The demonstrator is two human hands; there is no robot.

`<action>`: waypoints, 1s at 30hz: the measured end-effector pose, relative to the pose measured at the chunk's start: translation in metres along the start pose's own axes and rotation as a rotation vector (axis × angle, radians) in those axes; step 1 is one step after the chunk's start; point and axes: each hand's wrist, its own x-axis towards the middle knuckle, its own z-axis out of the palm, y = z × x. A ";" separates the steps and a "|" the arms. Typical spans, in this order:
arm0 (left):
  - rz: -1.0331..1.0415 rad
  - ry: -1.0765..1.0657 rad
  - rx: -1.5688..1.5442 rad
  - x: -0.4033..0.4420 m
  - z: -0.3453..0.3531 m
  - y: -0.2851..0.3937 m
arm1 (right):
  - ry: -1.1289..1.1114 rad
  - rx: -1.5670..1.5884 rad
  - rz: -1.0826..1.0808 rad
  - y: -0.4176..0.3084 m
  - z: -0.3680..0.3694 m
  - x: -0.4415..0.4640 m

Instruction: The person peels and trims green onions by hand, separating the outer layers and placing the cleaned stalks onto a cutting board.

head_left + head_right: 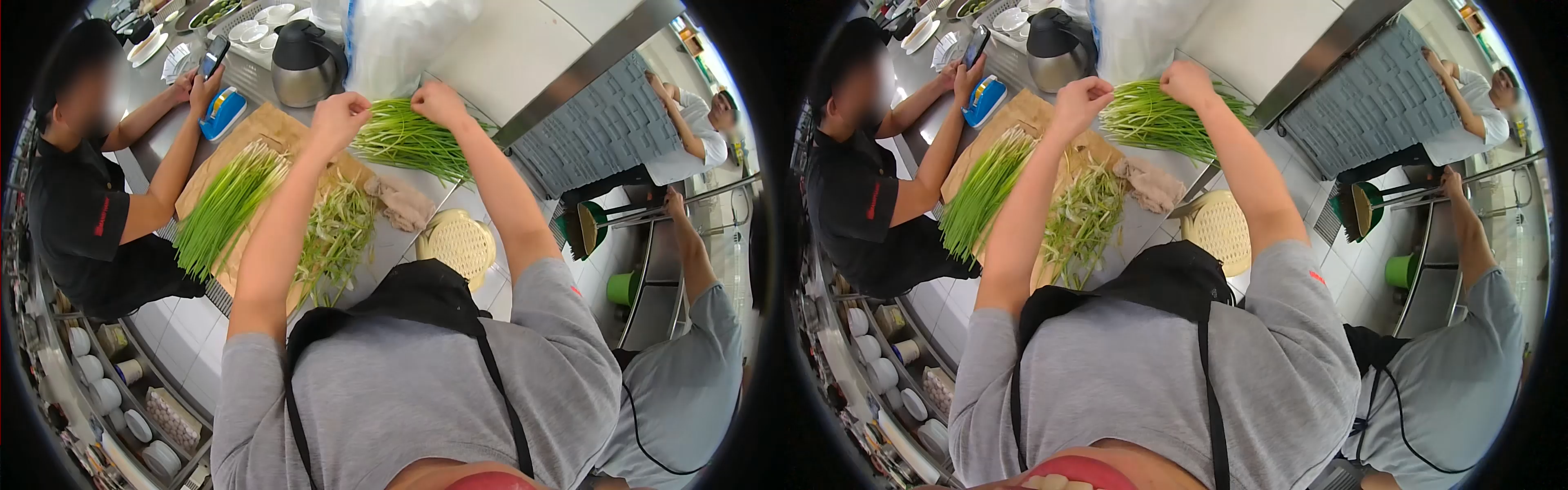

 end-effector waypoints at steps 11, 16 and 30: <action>-0.050 0.109 -0.163 0.031 -0.010 -0.019 | 0.030 0.461 -0.098 0.007 -0.041 -0.003; -0.107 0.094 -0.245 0.018 -0.022 -0.025 | 0.036 0.690 -0.031 -0.005 -0.083 -0.006; -0.097 -0.213 0.531 -0.167 -0.061 0.024 | -0.211 0.485 -0.147 -0.166 0.021 -0.120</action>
